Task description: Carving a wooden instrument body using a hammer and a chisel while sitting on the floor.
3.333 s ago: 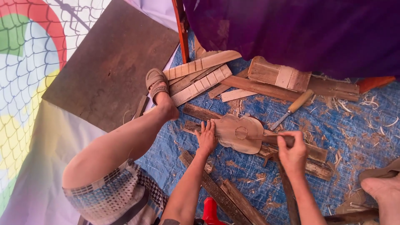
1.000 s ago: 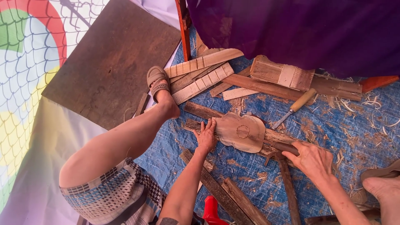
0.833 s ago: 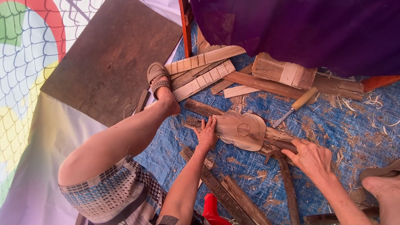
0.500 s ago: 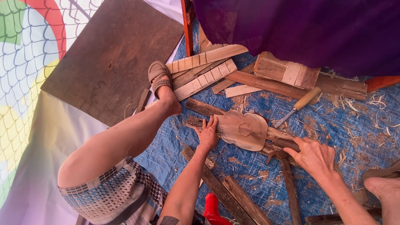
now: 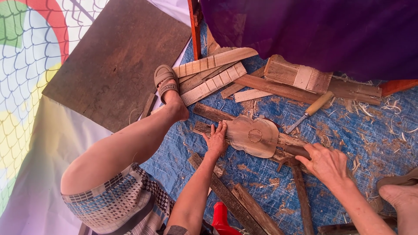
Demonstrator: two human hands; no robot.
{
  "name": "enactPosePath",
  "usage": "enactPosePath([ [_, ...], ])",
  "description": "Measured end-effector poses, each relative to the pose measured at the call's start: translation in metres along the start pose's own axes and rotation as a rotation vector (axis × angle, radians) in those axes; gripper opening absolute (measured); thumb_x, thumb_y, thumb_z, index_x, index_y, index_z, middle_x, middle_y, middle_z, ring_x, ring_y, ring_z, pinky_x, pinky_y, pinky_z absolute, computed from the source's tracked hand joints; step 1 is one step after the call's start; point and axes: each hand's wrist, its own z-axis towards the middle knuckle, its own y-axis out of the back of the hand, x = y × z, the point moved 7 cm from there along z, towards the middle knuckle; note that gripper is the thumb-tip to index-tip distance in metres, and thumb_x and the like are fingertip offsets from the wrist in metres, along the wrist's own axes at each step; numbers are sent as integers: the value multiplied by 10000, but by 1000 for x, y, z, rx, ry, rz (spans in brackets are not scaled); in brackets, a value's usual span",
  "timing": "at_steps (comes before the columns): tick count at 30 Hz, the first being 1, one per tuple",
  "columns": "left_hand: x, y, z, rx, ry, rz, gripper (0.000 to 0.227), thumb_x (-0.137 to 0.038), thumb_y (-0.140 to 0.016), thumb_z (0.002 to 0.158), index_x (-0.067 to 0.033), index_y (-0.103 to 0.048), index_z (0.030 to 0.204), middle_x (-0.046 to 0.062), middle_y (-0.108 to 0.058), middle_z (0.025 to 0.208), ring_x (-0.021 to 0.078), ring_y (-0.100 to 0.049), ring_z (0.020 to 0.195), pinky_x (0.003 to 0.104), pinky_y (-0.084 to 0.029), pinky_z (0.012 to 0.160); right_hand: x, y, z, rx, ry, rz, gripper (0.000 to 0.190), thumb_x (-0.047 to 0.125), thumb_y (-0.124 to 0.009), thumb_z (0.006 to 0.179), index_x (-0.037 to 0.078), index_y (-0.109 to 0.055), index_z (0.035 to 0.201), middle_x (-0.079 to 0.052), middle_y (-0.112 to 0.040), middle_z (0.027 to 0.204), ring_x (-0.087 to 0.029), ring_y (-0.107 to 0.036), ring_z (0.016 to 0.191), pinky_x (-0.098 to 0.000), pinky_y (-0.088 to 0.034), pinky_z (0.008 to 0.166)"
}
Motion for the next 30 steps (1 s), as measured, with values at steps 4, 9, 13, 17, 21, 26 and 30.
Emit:
enactPosePath([
  [4, 7, -15, 8, -26, -8, 42, 889, -53, -572, 809, -274, -275, 1618, -66, -241, 1696, 339, -156, 1568, 834, -78, 1136, 23, -4, 23, 69, 99, -236, 424, 608, -623, 855, 262, -710, 1083, 60, -727, 903, -144, -601, 599, -303, -452, 604],
  [9, 12, -21, 13, -40, -18, 62, 964, -57, -580, 733, -292, -298, 1625, -76, -265, 1699, 336, -196, 1569, 827, -134, 1127, 39, -54, 55, 61, 230, -312, 362, 554, -703, 805, 266, -728, 1022, 49, -721, 892, -195, -744, 704, -382, -567, 724],
  [13, 15, -25, 18, -34, -21, 64, 948, -69, -580, 741, -294, -309, 1620, -76, -273, 1697, 340, -210, 1566, 831, -146, 1120, 29, -56, 46, 52, 171, -194, 402, 566, -705, 776, 221, -732, 980, 11, -727, 889, -270, -753, 731, -432, -586, 722],
  [17, 4, -12, 5, -47, -29, 35, 947, -41, -596, 739, -260, -323, 1619, -36, -295, 1692, 342, -237, 1558, 818, -167, 1124, 2, -29, 11, 32, -65, 10, 493, 654, -664, 776, 251, -755, 1045, -1, -738, 921, -352, -759, 780, -478, -620, 771],
  [21, 11, -24, 11, -59, -47, 81, 954, -79, -622, 739, -262, -311, 1622, -33, -274, 1700, 339, -218, 1565, 826, -170, 1122, -12, -19, -7, 4, -153, 152, 398, 571, -739, 805, 234, -810, 1004, -9, -783, 904, -314, -777, 817, -418, -619, 726],
  [26, 8, -16, 9, -41, -62, 73, 969, -57, -609, 731, -262, -301, 1626, -32, -282, 1695, 331, -230, 1561, 824, -171, 1117, -31, -45, -16, -27, -200, 312, 464, 591, -742, 798, 229, -793, 1084, -48, -792, 1008, -356, -761, 882, -460, -622, 760],
  [30, -22, -4, -2, -21, -53, 195, 1016, -237, -745, 733, -279, -266, 1629, -6, -254, 1705, 390, -123, 1575, 839, -117, 1114, 1, -28, -6, -17, -123, 56, 441, 668, -625, 822, 342, -719, 1105, 85, -734, 1044, -246, -768, 855, -396, -627, 815],
])
